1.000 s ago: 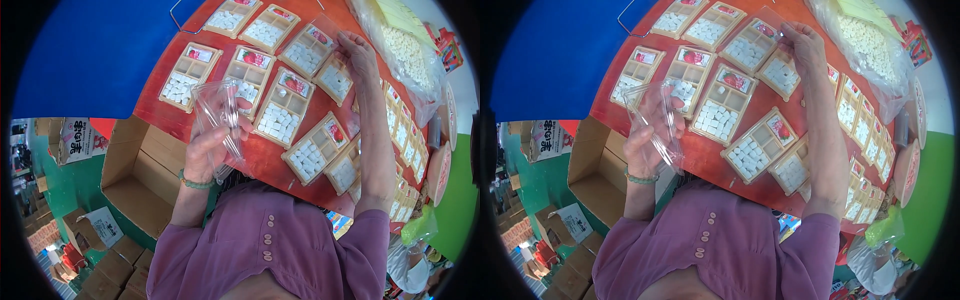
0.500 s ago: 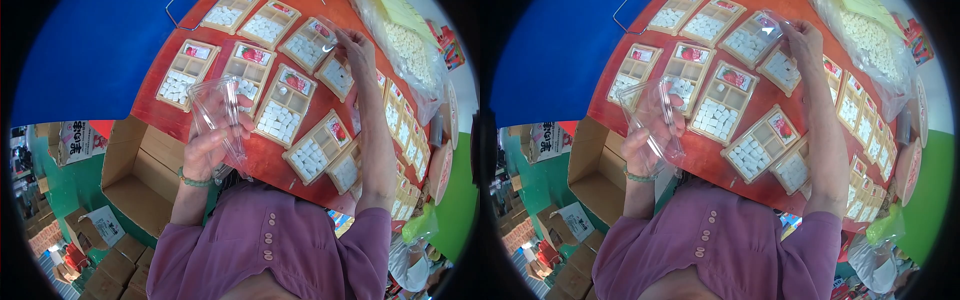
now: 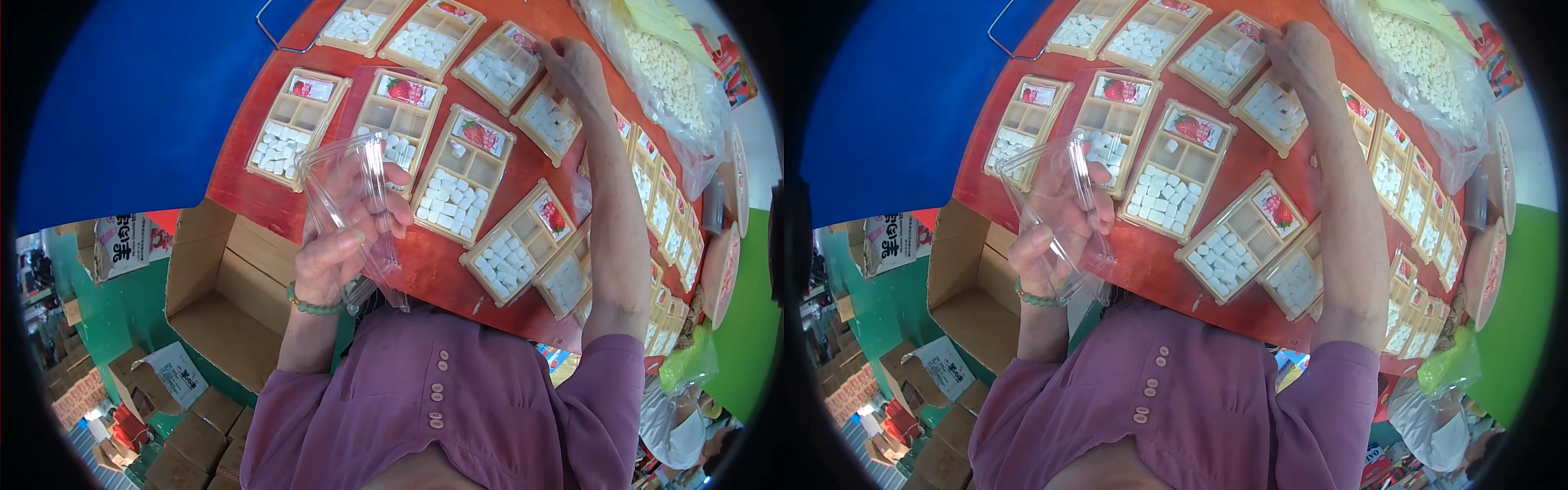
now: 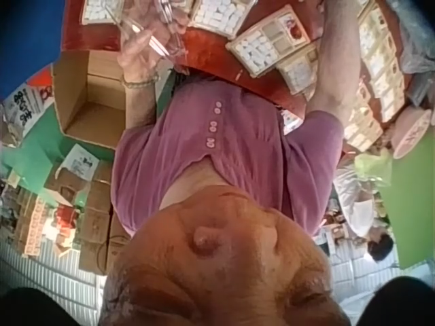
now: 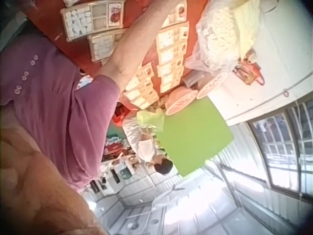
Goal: Packaging small boxes of white cubes with clear plastic lids.
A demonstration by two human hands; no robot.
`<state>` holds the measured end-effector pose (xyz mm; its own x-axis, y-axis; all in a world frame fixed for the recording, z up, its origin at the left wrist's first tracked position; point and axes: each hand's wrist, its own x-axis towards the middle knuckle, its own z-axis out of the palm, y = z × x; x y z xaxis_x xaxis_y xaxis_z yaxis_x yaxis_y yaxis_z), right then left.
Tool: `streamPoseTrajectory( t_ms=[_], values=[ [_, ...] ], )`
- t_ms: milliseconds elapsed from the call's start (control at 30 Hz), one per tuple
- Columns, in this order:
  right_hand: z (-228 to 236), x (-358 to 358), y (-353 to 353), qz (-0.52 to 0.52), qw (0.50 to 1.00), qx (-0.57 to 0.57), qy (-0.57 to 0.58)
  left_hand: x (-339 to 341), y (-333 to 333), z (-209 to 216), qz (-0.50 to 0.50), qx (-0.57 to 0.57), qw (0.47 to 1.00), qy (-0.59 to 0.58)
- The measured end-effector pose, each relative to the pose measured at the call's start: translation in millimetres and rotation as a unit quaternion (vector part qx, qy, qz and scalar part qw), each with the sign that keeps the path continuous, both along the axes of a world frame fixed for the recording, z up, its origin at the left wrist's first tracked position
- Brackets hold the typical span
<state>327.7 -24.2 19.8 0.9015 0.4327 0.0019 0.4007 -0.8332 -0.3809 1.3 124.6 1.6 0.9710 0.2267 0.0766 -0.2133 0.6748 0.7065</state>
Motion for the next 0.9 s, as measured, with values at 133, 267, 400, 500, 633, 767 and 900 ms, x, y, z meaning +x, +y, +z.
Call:
streamPoseTrajectory(
  t_ms=[133,267,400,500,633,767,900],
  values=[
    [-3,3,2,0.029,0.997,-0.017,-0.075,0,1,0,-0.004,0.001,1.0,0.0],
    [-1,0,5,0.032,0.994,-0.038,-0.099,-1,0,3,-0.002,-0.007,1.0,0.017],
    [-8,0,0,0.043,0.977,-0.068,-0.2,1,-1,7,-0.003,-0.013,0.999,0.042],
    [-3,-10,3,0.034,0.982,-0.054,-0.179,-1,0,5,-0.005,-0.016,0.999,0.038],
    [9,-26,5,0.054,0.969,-0.057,-0.235,-1,0,4,-0.007,-0.021,0.999,0.032],
    [4,-52,16,0.156,0.964,0.01,-0.213,-2,0,2,-0.004,-0.024,0.999,0.025],
    [-6,-55,17,0.254,0.905,-0.185,-0.285,-1,1,1,-0.017,-0.023,0.999,0.022]
  ],
)
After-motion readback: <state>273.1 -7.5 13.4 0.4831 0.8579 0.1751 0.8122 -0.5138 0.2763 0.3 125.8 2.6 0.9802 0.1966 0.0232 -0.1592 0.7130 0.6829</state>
